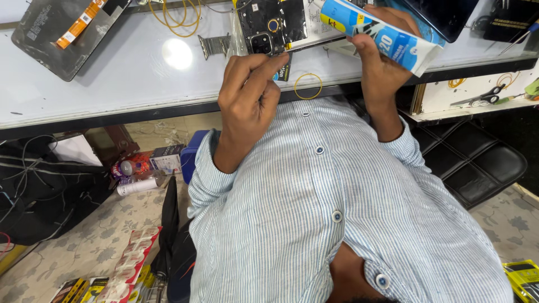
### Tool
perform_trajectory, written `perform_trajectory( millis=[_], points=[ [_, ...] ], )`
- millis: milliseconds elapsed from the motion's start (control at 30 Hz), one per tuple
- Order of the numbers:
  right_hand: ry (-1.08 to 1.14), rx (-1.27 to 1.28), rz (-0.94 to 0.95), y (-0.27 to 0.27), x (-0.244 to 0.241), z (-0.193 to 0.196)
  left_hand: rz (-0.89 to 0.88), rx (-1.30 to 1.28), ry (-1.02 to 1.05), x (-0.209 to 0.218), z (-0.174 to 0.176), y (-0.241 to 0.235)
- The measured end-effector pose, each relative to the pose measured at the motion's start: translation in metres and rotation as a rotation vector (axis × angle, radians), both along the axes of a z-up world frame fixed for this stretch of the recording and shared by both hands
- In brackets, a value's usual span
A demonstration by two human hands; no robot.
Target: The person applies adhesive to the edges of a smartphone back cover, presses it onto the phone body, and secures the assembly with rubber bands. The person then removes the rubber bands and inspects the sealed phone.
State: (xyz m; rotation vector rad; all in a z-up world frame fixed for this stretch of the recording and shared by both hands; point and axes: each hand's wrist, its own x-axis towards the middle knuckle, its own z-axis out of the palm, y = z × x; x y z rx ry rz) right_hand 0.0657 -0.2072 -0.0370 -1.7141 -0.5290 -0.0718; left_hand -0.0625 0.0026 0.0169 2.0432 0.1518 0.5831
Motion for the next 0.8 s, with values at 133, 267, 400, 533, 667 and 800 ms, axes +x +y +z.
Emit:
perform_trajectory(
  millis=[133,267,400,533,667,800],
  points=[
    [0.046,0.008,-0.032,0.008,0.003,0.01,0.011,-0.015,0.01,-0.002,-0.003,-0.001],
    [0.031,-0.021,0.004,0.009,0.006,0.017,0.021,-0.017,0.009,-0.004,-0.003,0.0],
    [0.004,-0.024,0.01,0.009,0.007,0.018,0.024,-0.025,0.008,-0.003,-0.005,-0.001],
    [0.072,0.018,-0.011,0.008,0.007,0.015,0.023,-0.017,0.017,-0.004,-0.006,0.0],
    [0.036,0.064,-0.031,0.003,0.006,0.009,-0.014,0.037,0.088,0.002,-0.001,0.003],
    [0.153,0.312,-0.168,-0.007,0.001,0.002,-0.089,0.166,0.142,0.029,0.001,0.009]
  ],
)
